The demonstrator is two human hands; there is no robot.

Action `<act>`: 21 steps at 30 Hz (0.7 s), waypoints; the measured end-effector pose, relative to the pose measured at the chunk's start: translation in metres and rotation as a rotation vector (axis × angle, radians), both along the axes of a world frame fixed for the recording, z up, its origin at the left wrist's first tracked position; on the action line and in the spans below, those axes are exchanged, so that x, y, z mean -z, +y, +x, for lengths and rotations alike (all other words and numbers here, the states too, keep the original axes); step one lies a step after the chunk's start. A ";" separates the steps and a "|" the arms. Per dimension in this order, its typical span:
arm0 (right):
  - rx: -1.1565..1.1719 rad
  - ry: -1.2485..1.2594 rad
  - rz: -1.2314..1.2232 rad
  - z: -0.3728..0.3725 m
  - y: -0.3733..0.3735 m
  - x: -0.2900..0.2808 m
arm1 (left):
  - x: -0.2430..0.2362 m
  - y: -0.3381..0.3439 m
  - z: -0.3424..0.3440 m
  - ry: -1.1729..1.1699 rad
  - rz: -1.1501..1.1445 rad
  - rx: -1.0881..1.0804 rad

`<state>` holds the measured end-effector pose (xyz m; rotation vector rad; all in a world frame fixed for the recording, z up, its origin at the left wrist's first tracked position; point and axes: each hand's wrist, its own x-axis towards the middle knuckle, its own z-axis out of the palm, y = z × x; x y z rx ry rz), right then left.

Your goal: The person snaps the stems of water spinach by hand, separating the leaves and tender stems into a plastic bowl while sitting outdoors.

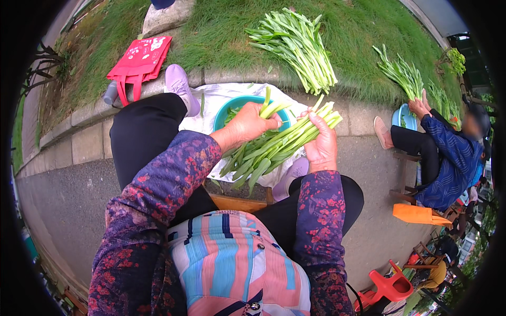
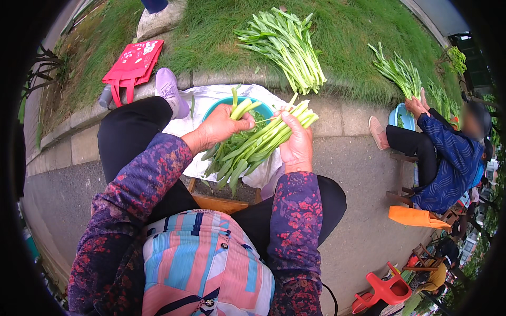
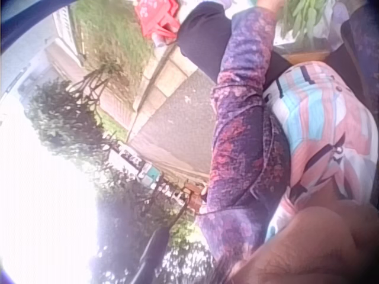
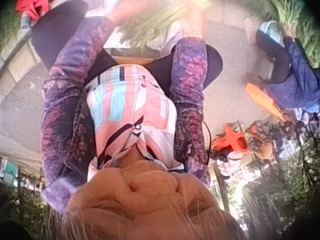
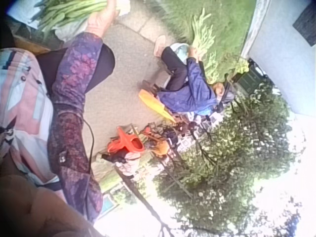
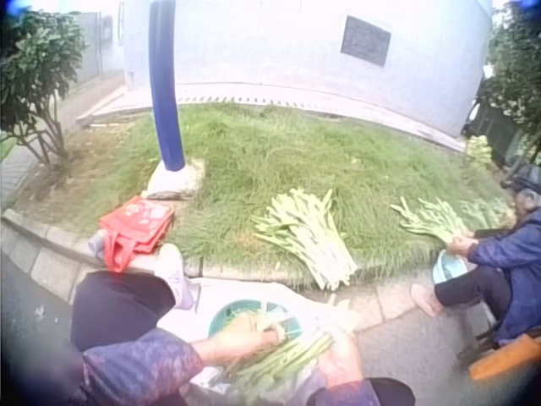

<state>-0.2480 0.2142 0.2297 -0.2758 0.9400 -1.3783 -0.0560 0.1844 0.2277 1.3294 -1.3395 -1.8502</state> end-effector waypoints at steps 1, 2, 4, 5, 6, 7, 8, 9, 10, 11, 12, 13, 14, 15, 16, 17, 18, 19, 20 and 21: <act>0.006 0.004 -0.011 -0.002 0.000 0.003 | 0.000 -0.002 0.001 -0.019 -0.003 -0.016; 0.012 0.009 -0.023 -0.003 0.000 0.004 | 0.001 -0.004 0.001 -0.038 -0.005 -0.032; 0.040 0.006 -0.031 -0.007 -0.002 0.005 | 0.004 -0.008 0.006 -0.070 -0.066 -0.061; 0.055 0.005 -0.035 -0.009 -0.002 0.005 | 0.008 -0.011 0.008 -0.086 -0.121 -0.066; 0.038 0.022 -0.045 -0.010 -0.002 0.003 | 0.007 -0.012 0.010 -0.103 -0.175 -0.071; 0.022 0.039 -0.055 -0.010 -0.001 0.001 | 0.007 -0.013 0.011 -0.146 -0.185 -0.083; 0.005 0.057 -0.066 -0.010 0.000 -0.002 | 0.007 -0.014 0.012 -0.158 -0.173 -0.060; -0.041 0.080 -0.071 -0.010 0.000 -0.006 | 0.005 -0.018 0.013 -0.170 -0.165 -0.038; -0.087 0.104 -0.076 -0.008 0.001 -0.010 | 0.003 -0.021 0.013 -0.182 -0.157 -0.016; -0.132 0.128 -0.082 -0.006 0.004 -0.012 | 0.001 -0.019 0.013 -0.141 -0.138 0.004; -0.139 0.134 -0.092 -0.005 0.005 -0.014 | -0.003 -0.015 0.010 -0.098 -0.128 0.028; -0.147 0.142 -0.105 -0.001 0.005 -0.015 | -0.007 -0.012 0.008 -0.052 -0.122 0.052; -0.154 0.151 -0.118 0.002 0.005 -0.014 | -0.008 -0.009 0.007 0.019 -0.117 0.098; -0.159 0.118 -0.126 0.006 0.005 -0.010 | -0.005 -0.005 0.008 0.052 -0.126 0.108; -0.177 0.077 -0.162 0.008 0.005 -0.009 | -0.006 -0.002 0.005 0.090 -0.130 0.126; -0.170 0.062 -0.148 0.009 0.006 -0.010 | -0.008 0.001 0.003 0.097 -0.118 0.163; -0.165 0.044 -0.135 0.012 0.006 -0.011 | -0.015 0.003 0.002 0.101 -0.106 0.200; -0.150 0.034 -0.181 0.018 0.007 -0.012 | -0.015 0.005 0.001 0.167 -0.120 0.231; -0.142 0.014 -0.170 0.024 0.008 -0.010 | -0.008 0.006 0.001 0.170 -0.126 0.239; -0.130 -0.025 -0.169 0.029 0.008 -0.008 | -0.008 0.008 -0.001 0.213 -0.205 0.227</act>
